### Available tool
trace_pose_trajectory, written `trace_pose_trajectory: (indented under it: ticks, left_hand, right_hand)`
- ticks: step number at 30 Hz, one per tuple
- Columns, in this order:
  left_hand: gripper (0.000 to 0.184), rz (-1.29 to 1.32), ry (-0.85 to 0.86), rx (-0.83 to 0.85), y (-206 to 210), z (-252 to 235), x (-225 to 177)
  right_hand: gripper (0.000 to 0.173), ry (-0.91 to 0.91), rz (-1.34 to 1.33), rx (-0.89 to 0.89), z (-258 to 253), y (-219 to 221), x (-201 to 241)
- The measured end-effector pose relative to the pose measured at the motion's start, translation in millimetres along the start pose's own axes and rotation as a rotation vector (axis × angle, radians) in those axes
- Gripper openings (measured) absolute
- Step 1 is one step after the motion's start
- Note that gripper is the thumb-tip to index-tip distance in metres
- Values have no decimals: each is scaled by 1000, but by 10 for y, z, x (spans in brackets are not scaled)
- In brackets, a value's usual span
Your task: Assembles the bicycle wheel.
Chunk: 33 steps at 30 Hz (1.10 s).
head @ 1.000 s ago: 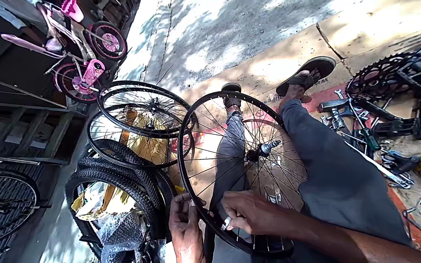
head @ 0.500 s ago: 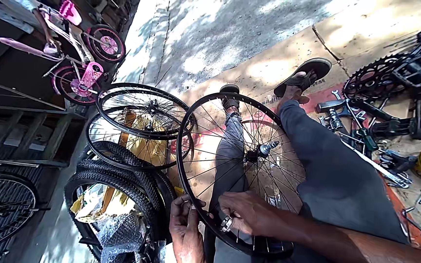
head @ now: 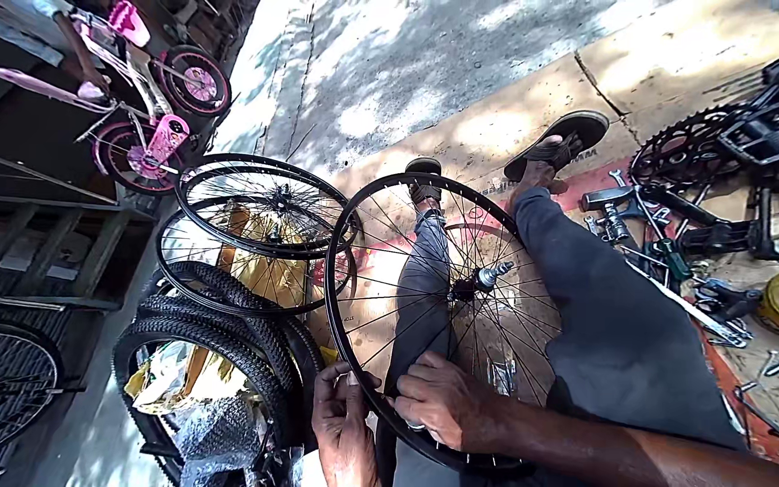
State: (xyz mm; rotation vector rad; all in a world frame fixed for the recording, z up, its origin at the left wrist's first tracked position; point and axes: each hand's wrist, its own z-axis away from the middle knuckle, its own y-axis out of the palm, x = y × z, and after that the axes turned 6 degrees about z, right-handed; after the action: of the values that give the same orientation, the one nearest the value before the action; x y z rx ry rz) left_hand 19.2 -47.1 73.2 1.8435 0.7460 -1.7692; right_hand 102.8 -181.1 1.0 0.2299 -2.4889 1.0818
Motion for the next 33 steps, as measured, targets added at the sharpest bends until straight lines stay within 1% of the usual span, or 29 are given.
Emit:
trace_pose_trajectory:
  ticks: [1,2,3,5,6,7,8,9,10,12,13,14,15,16,17,18,19,20,21,22,23,24,26,27,28,29,30,32,33]
  left_hand:
    - [20,-2,5,14,0,2,-4]
    - [21,1,1,20,4,4,-12]
    - [22,7,-11,14,8,4,-21]
    - [22,32,-51,-15,11,2,-32]
    - [20,37,-63,-32,14,3,-30]
    - [19,41,-65,-45,18,4,-24]
    - [19,43,-60,-47,18,4,-14]
    - [19,40,-51,-37,17,2,-8]
    - [20,39,-35,-21,17,-5,-7]
    - [20,42,-4,23,-6,-13,-2]
    - [19,44,15,44,-19,-12,4]
    - [21,38,27,62,-22,-5,3]
    - [23,35,25,66,-16,4,0]
    - [24,36,11,51,1,15,-11]
    - [22,34,-7,20,25,18,-24]
    - [19,32,-17,-8,41,14,-29]
    - [19,32,-23,-19,36,10,-26]
    - [19,35,-26,-15,16,8,-15]
    - [19,40,-23,-4,-3,8,-4]
    - [19,43,-16,9,-17,9,6]
    - [21,46,-11,24,-30,12,13]
    - [23,49,-12,28,-30,16,10]
    - [22,58,-17,3,4,15,-7]
    - [20,55,-18,-26,32,15,-11]
    - [20,47,-15,-46,51,17,-6]
    - [19,42,-10,-49,58,15,1]
    - [19,37,-3,-38,52,6,14]
    - [20,42,-3,-17,25,-1,21]
    - [20,42,-12,-13,19,0,12]
  right_hand:
    - [15,12,-21,61,-14,-42,2]
    - [13,49,-91,178,-36,-129,-6]
    - [13,97,-186,323,-68,-241,-35]
    - [19,164,-361,626,-154,-468,-149]
    - [23,174,-443,709,-194,-531,-218]
    - [24,190,-508,730,-218,-540,-274]
    - [23,228,-560,702,-223,-513,-300]
    - [23,280,-577,629,-203,-458,-287]
    - [26,305,-536,519,-153,-381,-243]
    - [26,219,-293,251,16,-145,-110]
    - [23,161,-155,160,79,-48,-59]
    - [22,139,-72,115,101,7,-32]
    - [19,144,-49,124,94,12,-22]
    - [16,161,-79,182,71,-22,-25]
    - [14,187,-153,296,26,-96,-49]
    - [16,207,-254,437,-40,-200,-105]
    - [24,207,-369,588,-117,-316,-186]
    - [33,175,-469,680,-166,-384,-276]
    - [37,154,-528,717,-186,-407,-338]
    - [36,169,-546,694,-179,-393,-353]
    - [32,207,-530,633,-158,-373,-315]
    - [25,249,-490,515,-117,-329,-237]
    - [5,251,-331,166,-13,-110,-53]
    - [4,230,-260,59,9,-20,13]
    - [7,214,-220,16,15,28,46]
    - [7,204,-216,28,12,28,47]
    - [7,197,-238,85,4,-14,24]
    - [7,184,-335,299,-20,-189,-70]
    - [13,190,-393,437,-50,-307,-132]
